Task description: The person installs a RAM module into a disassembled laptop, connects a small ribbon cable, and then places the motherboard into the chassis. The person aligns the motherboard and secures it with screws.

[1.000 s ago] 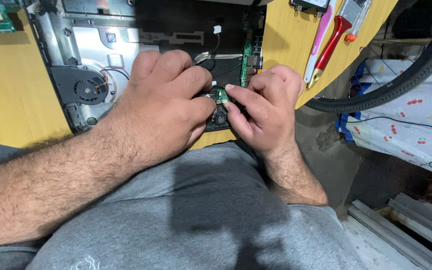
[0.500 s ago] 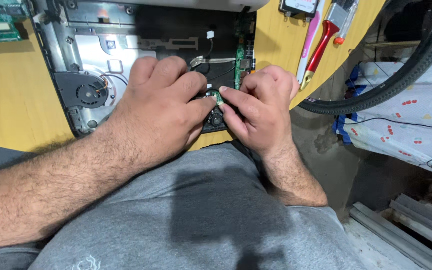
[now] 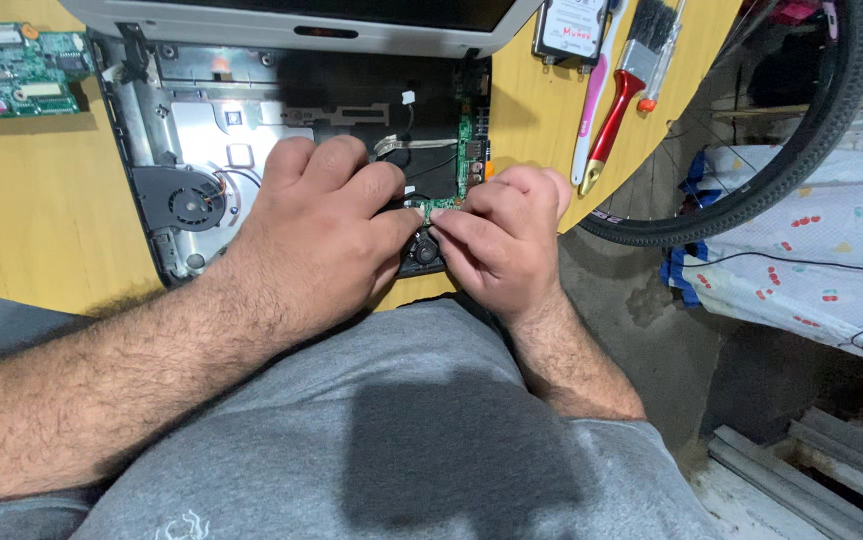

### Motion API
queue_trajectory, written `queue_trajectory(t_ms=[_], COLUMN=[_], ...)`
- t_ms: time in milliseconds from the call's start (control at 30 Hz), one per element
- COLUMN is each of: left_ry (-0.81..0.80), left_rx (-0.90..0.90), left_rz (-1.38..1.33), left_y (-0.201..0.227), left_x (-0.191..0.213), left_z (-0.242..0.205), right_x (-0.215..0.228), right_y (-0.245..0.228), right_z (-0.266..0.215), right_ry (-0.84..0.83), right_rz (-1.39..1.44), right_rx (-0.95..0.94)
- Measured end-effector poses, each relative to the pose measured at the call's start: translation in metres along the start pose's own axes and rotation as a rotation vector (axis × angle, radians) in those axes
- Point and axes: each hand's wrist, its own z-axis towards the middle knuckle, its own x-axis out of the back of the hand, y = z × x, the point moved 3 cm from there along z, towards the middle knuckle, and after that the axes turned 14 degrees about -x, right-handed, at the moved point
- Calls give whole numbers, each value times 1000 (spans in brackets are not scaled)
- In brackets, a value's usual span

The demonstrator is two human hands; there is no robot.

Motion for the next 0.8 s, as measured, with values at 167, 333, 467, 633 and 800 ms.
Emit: queue_trajectory(t_ms=[167, 333, 467, 633, 800], left_ry=[4, 24, 41, 73, 138], left_rx=[5, 6, -4, -1, -89], left_rz=[17, 30, 14, -50, -116], left_y=[1, 2, 3, 7, 18], left_x=[-2, -4, -5, 1, 15], left_z=[-1, 0, 1, 5, -2], right_x=[1, 3, 3, 4, 1], right_y=[-3, -5, -4, -3, 1], right_z=[5, 5, 4, 3, -4], right_ry=[-24, -32, -30, -6, 17], right_rz=[-69, -126, -116, -81, -60], right_rx=[18, -1, -23, 23, 30])
